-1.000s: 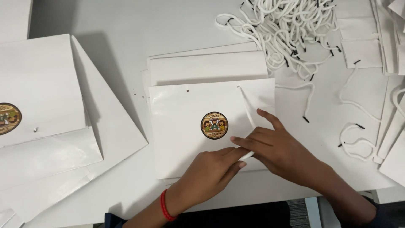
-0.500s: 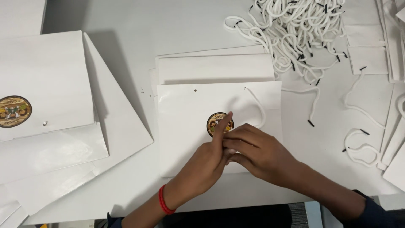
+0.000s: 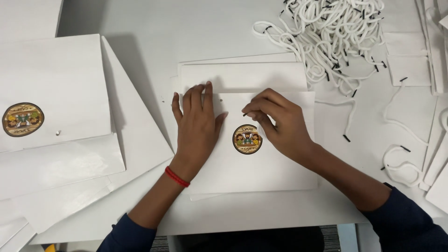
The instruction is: Attaching rope handles to white paper gift bags.
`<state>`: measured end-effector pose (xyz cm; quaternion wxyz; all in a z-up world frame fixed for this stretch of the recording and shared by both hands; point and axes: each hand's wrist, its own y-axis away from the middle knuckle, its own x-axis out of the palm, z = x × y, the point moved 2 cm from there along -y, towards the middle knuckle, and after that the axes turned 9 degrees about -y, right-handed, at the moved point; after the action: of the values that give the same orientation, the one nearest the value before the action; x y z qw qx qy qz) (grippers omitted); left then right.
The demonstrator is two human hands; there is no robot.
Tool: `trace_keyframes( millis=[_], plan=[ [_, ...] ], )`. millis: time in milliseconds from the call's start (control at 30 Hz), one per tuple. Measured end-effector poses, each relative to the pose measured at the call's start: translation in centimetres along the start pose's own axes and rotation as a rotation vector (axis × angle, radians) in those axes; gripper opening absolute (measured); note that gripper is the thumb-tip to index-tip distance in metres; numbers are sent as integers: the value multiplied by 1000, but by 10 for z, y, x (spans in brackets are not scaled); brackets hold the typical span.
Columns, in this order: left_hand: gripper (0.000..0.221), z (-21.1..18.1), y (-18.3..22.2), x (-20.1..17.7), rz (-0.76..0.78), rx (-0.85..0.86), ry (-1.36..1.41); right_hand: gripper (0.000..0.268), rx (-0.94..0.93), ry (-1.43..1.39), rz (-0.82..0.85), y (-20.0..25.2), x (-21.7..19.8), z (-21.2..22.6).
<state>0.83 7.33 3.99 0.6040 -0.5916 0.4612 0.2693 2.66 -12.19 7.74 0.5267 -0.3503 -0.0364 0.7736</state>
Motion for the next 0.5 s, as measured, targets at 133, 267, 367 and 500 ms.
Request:
trace_keyframes(
  millis=[133,267,367,500],
  plan=[
    [53,5,2,14,-15,-31,58,12,11,-79,-2,-12,13,-12],
    [43,0,8,14,-99,-17,126,10,-26,8,-42,-14,25,-14],
    [33,2,11,21,-56,-4,196,14,-126,-33,-44,-12,32,-16],
    [27,2,8,20,-33,40,348,15,-315,153,-37,-5,32,-19]
  ],
)
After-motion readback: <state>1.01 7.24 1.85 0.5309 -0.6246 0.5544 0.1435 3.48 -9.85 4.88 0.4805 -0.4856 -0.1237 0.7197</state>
